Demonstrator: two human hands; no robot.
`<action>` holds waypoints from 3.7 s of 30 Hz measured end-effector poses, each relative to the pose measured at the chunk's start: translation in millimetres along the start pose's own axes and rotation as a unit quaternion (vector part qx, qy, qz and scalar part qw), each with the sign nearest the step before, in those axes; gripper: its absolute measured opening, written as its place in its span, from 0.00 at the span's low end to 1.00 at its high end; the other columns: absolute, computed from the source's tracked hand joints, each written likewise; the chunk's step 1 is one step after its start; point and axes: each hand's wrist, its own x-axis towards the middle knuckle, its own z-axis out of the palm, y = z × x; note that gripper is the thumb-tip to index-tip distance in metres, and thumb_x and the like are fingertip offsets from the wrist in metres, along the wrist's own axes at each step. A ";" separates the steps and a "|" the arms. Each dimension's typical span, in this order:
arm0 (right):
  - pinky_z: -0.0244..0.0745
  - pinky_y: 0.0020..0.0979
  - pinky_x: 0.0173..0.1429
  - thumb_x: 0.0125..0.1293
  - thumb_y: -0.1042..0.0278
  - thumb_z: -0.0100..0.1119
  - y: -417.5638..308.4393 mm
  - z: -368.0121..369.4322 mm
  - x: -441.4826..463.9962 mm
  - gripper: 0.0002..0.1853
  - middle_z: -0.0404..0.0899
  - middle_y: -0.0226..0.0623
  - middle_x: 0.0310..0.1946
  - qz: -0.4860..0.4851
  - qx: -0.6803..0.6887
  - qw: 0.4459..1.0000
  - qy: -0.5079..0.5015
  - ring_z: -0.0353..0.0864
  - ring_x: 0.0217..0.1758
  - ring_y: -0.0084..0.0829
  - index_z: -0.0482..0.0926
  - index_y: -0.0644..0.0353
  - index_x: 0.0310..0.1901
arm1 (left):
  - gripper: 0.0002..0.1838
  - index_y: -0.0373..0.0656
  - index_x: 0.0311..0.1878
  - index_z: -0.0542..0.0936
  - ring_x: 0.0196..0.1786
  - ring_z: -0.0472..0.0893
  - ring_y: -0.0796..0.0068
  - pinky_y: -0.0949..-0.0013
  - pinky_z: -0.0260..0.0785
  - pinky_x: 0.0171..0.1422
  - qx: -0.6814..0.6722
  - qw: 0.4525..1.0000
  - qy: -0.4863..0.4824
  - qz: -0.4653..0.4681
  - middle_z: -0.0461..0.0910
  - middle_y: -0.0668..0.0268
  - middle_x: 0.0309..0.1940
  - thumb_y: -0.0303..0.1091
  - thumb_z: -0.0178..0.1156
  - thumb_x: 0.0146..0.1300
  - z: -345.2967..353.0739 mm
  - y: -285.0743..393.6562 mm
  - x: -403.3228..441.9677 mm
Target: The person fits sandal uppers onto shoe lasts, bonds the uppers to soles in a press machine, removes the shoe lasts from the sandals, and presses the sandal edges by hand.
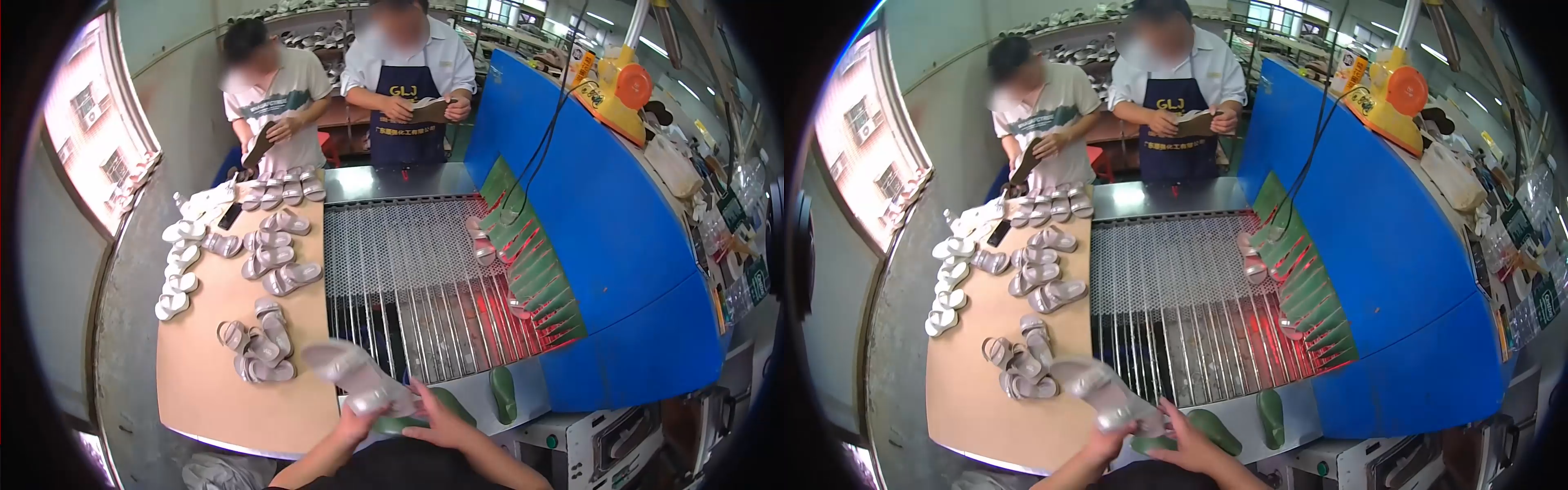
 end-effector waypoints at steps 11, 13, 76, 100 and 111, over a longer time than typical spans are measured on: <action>0.83 0.35 0.41 0.48 0.56 0.84 -92.3 -9.1 -70.8 0.26 0.86 0.37 0.35 -0.245 -0.358 0.900 0.043 0.88 0.36 0.41 0.85 0.59 0.46 | 0.87 0.46 0.86 0.40 0.82 0.61 0.49 0.45 0.58 0.81 -0.108 0.956 -0.150 0.230 0.55 0.51 0.83 0.51 0.92 0.26 -80.0 69.1 -114.3; 0.82 0.34 0.39 0.49 0.54 0.83 -101.1 -10.8 -86.1 0.26 0.86 0.35 0.35 -0.251 -0.418 0.873 0.023 0.88 0.35 0.38 0.85 0.58 0.46 | 0.78 0.44 0.85 0.49 0.79 0.67 0.58 0.50 0.58 0.81 -0.010 0.978 -0.109 0.177 0.66 0.52 0.77 0.46 0.92 0.32 -72.1 87.6 -135.5; 0.72 0.38 0.61 0.57 0.66 0.66 -157.0 48.8 -111.9 0.32 0.78 0.40 0.50 -0.306 -0.652 0.657 -0.222 0.81 0.59 0.36 0.76 0.71 0.63 | 0.25 0.49 0.23 0.79 0.17 0.73 0.68 0.65 0.62 0.23 0.484 0.705 -0.106 0.507 0.69 0.72 0.15 0.57 0.81 0.40 -12.6 117.2 -131.0; 0.77 0.41 0.58 0.53 0.60 0.76 -79.7 4.9 -92.7 0.25 0.84 0.37 0.43 -0.248 -0.303 0.917 0.078 0.85 0.46 0.42 0.79 0.56 0.51 | 0.59 0.38 0.85 0.43 0.77 0.66 0.48 0.47 0.52 0.82 0.054 0.952 -0.238 0.185 0.60 0.45 0.77 0.74 0.52 0.69 -3.3 49.0 -97.4; 0.79 0.41 0.47 0.50 0.62 0.73 -147.3 29.9 -105.4 0.25 0.85 0.37 0.41 -0.127 -0.545 0.822 -0.103 0.86 0.43 0.42 0.84 0.54 0.53 | 0.35 0.36 0.50 0.84 0.46 0.90 0.60 0.65 0.83 0.51 0.261 0.882 -0.123 0.373 0.89 0.57 0.40 0.44 0.90 0.41 -13.7 126.9 -134.8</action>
